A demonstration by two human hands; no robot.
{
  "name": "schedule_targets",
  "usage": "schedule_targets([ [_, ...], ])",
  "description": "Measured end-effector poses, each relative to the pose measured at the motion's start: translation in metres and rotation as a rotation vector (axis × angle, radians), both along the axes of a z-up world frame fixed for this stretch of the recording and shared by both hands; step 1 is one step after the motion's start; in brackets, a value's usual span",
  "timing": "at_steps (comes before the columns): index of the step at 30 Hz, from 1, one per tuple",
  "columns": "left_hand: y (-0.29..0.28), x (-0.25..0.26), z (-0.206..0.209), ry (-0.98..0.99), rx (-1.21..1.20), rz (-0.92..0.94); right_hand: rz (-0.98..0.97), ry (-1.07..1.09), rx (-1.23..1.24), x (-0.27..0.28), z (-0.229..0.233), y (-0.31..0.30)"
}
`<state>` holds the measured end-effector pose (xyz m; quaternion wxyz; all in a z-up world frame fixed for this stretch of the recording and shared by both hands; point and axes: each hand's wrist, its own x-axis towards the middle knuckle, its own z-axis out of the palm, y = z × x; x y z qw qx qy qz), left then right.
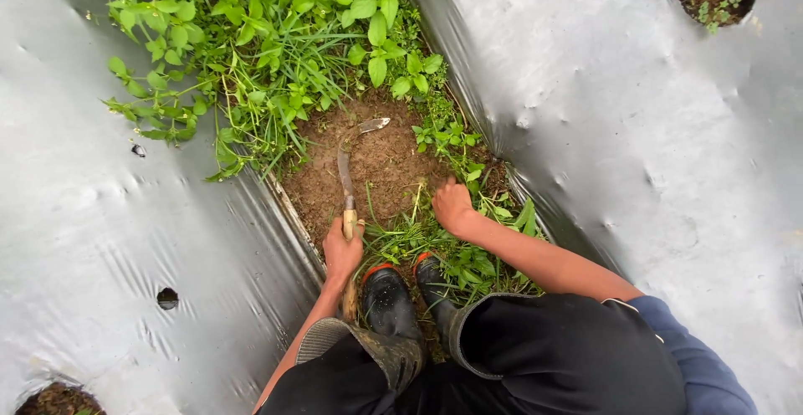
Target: The person uses a hand hoe to loosen soil and remove weeds from a narrow strip between rows of plants. They pull the uprooted weeds by hand and place them on the ground beside the cleared area.
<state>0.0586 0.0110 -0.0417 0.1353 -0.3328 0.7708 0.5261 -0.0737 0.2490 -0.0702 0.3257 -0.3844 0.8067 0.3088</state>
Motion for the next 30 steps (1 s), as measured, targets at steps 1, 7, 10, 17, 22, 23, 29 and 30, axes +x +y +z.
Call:
schedule_targets([
  [1, 0.005, -0.004, 0.002, 0.002, 0.005, -0.003, -0.003, 0.002, 0.005, 0.006, -0.043, 0.016],
  [7, -0.003, -0.007, -0.004, -0.004, 0.071, 0.023, -0.170, -0.181, 0.107, 0.010, -0.016, 0.006],
  [10, -0.010, -0.006, 0.007, -0.016, 0.084, 0.048, 0.035, -0.041, 0.073, 0.024, 0.069, -0.034],
  [17, -0.018, -0.005, 0.003, 0.007, 0.109, 0.073, 0.208, -0.297, -0.453, 0.074, 0.072, -0.054],
  [22, -0.018, -0.004, 0.005, 0.011, 0.086, 0.051, 0.312, 0.144, -0.646, 0.086, 0.001, -0.033],
  [23, -0.020, -0.002, 0.000, 0.000, 0.024, 0.018, 0.277, 0.172, -0.570, 0.083, 0.000, -0.030],
  [29, -0.026, -0.012, 0.020, 0.004, -0.045, -0.039, -0.038, 0.094, -0.109, 0.075, -0.122, 0.026],
  [30, -0.024, -0.017, 0.023, 0.020, -0.046, -0.043, -0.057, 0.083, -0.007, 0.070, -0.135, 0.039],
])
